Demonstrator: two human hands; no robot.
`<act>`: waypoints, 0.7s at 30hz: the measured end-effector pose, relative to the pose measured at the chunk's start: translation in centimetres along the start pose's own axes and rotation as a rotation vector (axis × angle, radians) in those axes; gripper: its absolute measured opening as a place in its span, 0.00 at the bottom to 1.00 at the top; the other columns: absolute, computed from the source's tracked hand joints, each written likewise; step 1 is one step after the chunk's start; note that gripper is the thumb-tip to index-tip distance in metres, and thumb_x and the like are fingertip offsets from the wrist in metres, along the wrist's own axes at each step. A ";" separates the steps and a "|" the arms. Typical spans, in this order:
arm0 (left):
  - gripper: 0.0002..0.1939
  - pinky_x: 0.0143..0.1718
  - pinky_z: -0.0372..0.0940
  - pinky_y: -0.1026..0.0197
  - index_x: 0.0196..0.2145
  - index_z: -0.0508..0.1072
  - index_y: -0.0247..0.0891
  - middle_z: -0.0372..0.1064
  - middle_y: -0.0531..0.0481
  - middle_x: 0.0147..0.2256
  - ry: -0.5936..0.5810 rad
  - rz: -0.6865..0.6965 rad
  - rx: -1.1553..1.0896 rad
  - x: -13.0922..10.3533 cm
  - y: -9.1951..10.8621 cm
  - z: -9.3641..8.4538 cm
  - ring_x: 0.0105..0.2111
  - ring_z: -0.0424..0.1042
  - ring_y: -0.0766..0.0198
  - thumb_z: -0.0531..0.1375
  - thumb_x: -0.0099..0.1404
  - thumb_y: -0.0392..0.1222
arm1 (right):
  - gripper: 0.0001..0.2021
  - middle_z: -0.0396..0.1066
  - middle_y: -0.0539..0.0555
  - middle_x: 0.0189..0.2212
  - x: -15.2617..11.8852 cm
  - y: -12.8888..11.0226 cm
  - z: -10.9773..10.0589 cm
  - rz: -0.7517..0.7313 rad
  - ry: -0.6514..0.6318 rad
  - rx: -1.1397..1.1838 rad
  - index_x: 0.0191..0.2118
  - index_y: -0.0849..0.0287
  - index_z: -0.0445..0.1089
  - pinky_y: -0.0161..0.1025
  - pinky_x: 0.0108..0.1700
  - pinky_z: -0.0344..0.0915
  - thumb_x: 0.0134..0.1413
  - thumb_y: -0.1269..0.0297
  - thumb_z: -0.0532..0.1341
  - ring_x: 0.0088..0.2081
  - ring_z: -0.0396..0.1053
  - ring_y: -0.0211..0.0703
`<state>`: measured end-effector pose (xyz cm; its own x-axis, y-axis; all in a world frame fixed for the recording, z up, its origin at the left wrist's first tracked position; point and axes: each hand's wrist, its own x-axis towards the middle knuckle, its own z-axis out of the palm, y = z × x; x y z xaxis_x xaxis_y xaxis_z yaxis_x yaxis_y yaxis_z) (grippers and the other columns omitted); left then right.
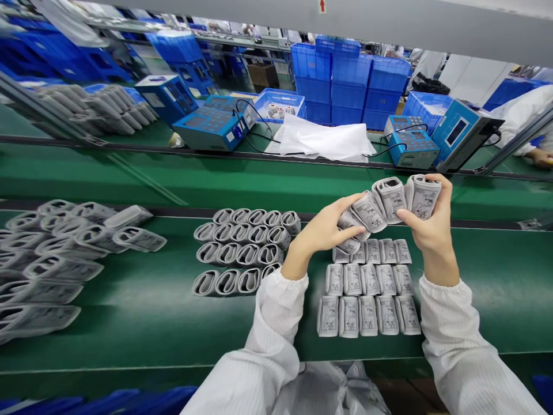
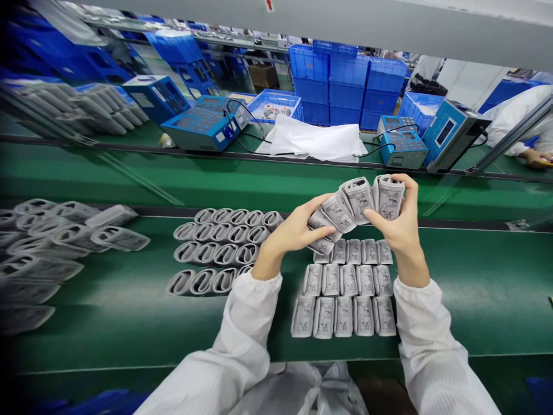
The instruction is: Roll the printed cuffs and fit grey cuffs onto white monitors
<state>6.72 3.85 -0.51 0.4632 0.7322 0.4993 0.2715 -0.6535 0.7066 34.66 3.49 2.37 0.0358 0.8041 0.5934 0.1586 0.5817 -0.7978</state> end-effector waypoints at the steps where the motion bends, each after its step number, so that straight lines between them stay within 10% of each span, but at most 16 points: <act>1: 0.37 0.73 0.67 0.41 0.74 0.66 0.44 0.71 0.37 0.71 0.030 0.019 -0.002 0.0 -0.2 0.1 0.70 0.74 0.42 0.69 0.74 0.55 | 0.42 0.72 0.53 0.60 -0.1 0.1 0.3 0.020 0.028 0.029 0.64 0.39 0.62 0.56 0.65 0.79 0.48 0.50 0.82 0.58 0.79 0.56; 10: 0.30 0.53 0.77 0.49 0.58 0.74 0.44 0.80 0.44 0.50 0.181 0.176 -0.121 0.1 -1.9 1.0 0.48 0.81 0.51 0.67 0.72 0.68 | 0.29 0.79 0.54 0.64 0.1 1.5 1.7 0.438 -0.064 0.558 0.60 0.44 0.73 0.73 0.68 0.76 0.56 0.44 0.73 0.65 0.77 0.64; 15: 0.32 0.57 0.76 0.48 0.59 0.71 0.45 0.77 0.44 0.53 0.410 0.153 0.012 -0.1 -2.5 -0.1 0.54 0.80 0.48 0.69 0.70 0.68 | 0.20 0.84 0.51 0.54 1.4 1.8 -0.5 0.320 0.093 0.643 0.52 0.42 0.80 0.71 0.76 0.70 0.58 0.40 0.72 0.67 0.77 0.60; 21: 0.26 0.55 0.75 0.48 0.68 0.71 0.48 0.73 0.41 0.63 -0.140 -0.206 0.547 3.1 -3.1 1.2 0.55 0.81 0.45 0.68 0.75 0.43 | 0.20 0.80 0.51 0.61 2.2 1.1 -2.5 0.222 0.217 0.539 0.54 0.41 0.80 0.73 0.79 0.63 0.59 0.45 0.71 0.68 0.75 0.60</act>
<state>8.34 7.89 -1.82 0.4515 0.8465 0.2821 0.7450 -0.5316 0.4030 37.38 5.64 3.06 0.2192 0.9027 0.3703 -0.3945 0.4291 -0.8126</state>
